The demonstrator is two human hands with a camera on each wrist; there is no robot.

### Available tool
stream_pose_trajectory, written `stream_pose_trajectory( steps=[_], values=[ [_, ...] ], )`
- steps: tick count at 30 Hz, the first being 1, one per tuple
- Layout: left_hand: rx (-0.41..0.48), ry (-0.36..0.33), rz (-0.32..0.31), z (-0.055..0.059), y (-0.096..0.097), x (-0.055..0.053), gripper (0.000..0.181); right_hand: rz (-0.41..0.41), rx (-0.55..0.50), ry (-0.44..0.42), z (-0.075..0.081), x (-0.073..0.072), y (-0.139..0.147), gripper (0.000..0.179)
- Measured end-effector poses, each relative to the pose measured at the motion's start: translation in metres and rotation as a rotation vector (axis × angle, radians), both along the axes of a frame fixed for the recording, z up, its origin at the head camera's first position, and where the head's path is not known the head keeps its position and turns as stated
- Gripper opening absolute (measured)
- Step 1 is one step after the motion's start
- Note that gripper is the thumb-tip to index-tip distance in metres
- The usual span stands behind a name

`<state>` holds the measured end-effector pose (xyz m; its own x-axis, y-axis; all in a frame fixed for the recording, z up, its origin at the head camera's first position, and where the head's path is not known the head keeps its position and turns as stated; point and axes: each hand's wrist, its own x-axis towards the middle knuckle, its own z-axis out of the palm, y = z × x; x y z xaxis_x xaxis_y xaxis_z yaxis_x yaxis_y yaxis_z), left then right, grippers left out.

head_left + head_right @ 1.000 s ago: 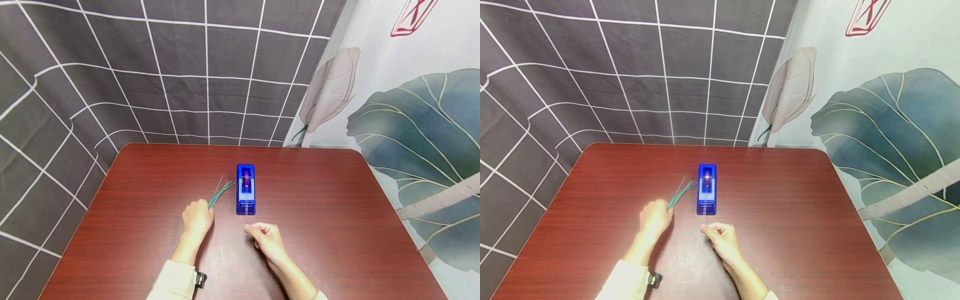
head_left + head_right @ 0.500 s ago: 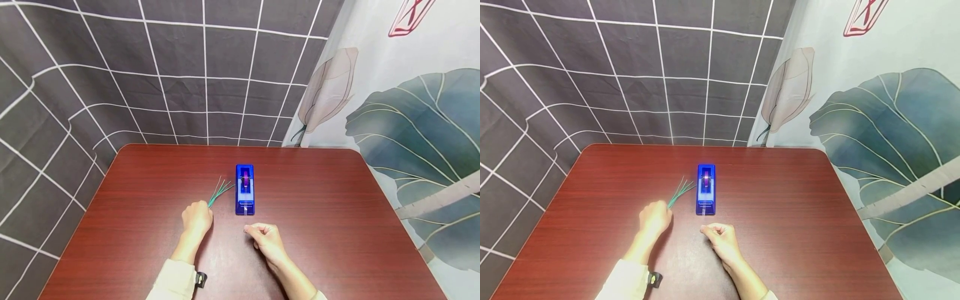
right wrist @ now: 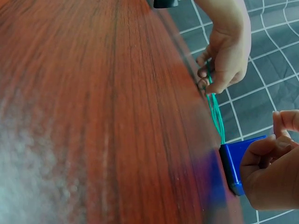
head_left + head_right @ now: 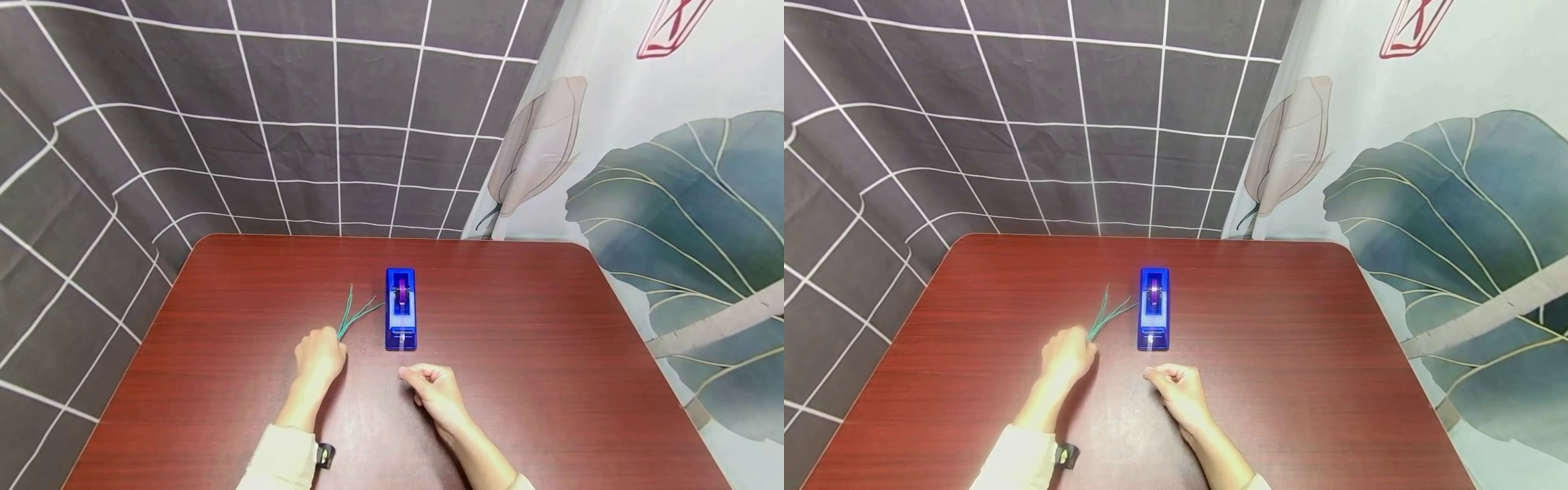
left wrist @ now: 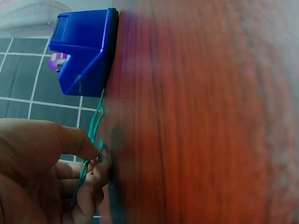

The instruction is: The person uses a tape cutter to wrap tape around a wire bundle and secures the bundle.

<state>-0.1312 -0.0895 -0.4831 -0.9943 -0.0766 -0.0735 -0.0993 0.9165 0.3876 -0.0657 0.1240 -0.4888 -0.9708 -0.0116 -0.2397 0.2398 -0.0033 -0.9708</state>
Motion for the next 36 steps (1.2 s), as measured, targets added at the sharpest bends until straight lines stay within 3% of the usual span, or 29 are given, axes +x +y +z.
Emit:
stream_pose_trajectory(
  steps=[19,25,36],
  values=[
    [0.048,-0.036,0.019,0.0,-0.01,0.002,0.023,-0.003,-0.012,-0.017,0.004,-0.001,-0.003,0.023],
    [0.079,-0.012,0.018,-0.001,-0.012,0.002,0.032,-0.001,-0.024,-0.019,0.004,-0.002,-0.003,0.023],
    [0.077,0.032,0.009,0.001,-0.014,0.004,0.028,0.001,-0.028,-0.019,0.005,-0.002,-0.003,0.023]
  ],
)
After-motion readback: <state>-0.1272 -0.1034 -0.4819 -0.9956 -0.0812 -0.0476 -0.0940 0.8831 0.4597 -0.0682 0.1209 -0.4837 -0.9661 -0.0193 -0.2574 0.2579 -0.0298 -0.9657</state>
